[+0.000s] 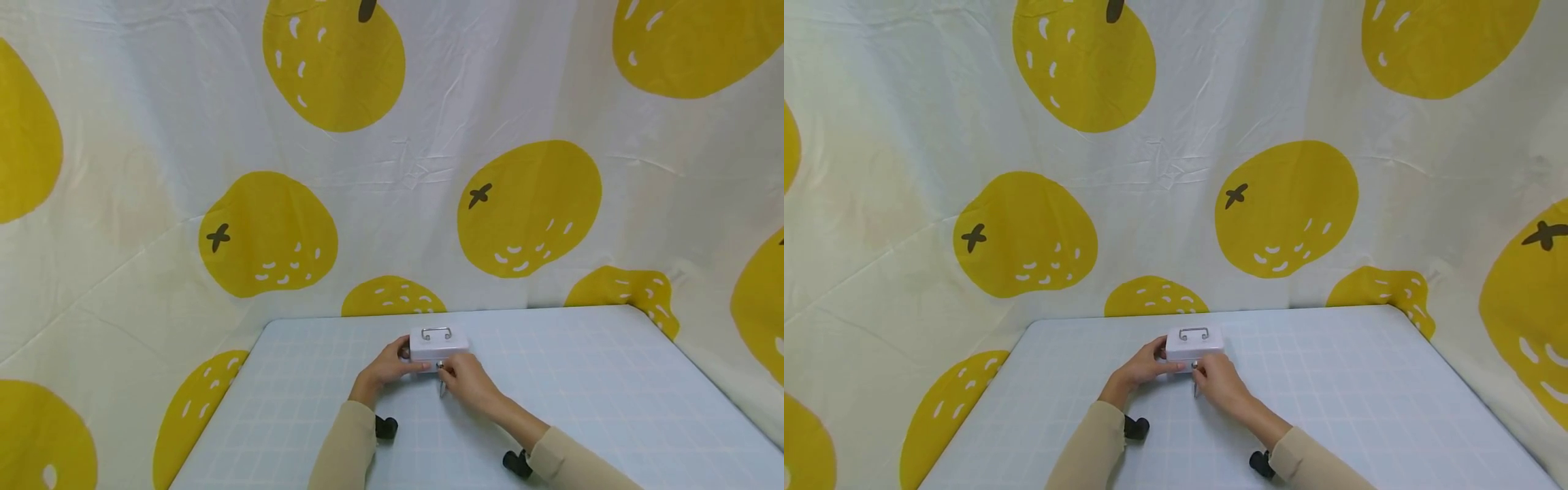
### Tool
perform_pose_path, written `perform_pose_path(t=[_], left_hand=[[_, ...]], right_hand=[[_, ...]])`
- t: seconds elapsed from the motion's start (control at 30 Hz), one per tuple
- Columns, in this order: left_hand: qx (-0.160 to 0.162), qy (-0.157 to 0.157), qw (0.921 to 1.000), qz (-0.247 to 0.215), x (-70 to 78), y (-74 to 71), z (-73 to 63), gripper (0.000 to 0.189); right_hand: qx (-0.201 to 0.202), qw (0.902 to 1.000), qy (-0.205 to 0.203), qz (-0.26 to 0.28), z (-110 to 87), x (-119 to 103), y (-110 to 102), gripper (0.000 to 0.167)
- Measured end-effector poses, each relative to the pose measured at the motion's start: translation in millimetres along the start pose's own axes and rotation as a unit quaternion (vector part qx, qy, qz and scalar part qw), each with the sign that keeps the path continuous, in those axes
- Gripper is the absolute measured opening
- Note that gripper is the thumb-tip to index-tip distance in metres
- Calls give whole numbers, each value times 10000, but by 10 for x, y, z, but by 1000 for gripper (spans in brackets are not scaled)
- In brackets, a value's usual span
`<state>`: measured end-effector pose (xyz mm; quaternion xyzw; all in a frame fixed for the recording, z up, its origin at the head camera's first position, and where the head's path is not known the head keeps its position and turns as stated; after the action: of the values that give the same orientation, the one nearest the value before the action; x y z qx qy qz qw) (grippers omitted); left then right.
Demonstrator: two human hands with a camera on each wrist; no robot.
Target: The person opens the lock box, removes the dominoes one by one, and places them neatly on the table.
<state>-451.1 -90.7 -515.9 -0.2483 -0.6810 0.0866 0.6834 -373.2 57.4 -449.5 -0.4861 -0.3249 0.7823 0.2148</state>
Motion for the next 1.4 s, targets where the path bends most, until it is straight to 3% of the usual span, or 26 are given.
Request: perform_pose_path(t=[0.13,0.3,0.57,0.77,1.03,1.4], left_hand=[[2,-1,10000,-25,-17,6,15,86],[36,-66,10000,-44,-22,-4,11,89],[8,-123,9999,14,-17,-8,1,88],[26,-170,9999,7,-28,-4,-1,90],[51,-193,9998,73,-26,-13,-13,93],[5,-101,9999,-77,-13,-4,6,91]], right_hand=[[-117,9989,265,362,2,55,30,27],[-150,9983,372,411,6,77,50,25],[73,9997,-116,-209,-8,-39,-1,19],[-111,9987,420,259,-4,86,28,26],[-270,9836,1306,1213,-23,222,54,27],[-384,9717,1511,1772,-58,243,64,27]])
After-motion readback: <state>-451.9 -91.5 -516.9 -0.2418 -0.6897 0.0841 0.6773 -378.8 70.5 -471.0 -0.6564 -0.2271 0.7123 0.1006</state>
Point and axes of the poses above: each hand's wrist, its own z-axis towards the middle knuckle, its own y-axis out of the palm, x = y × z, the point moved 10 cm from there along z, towards the middle knuckle, and after that the axes turned 3 degrees about x, right-handed, at the moved point
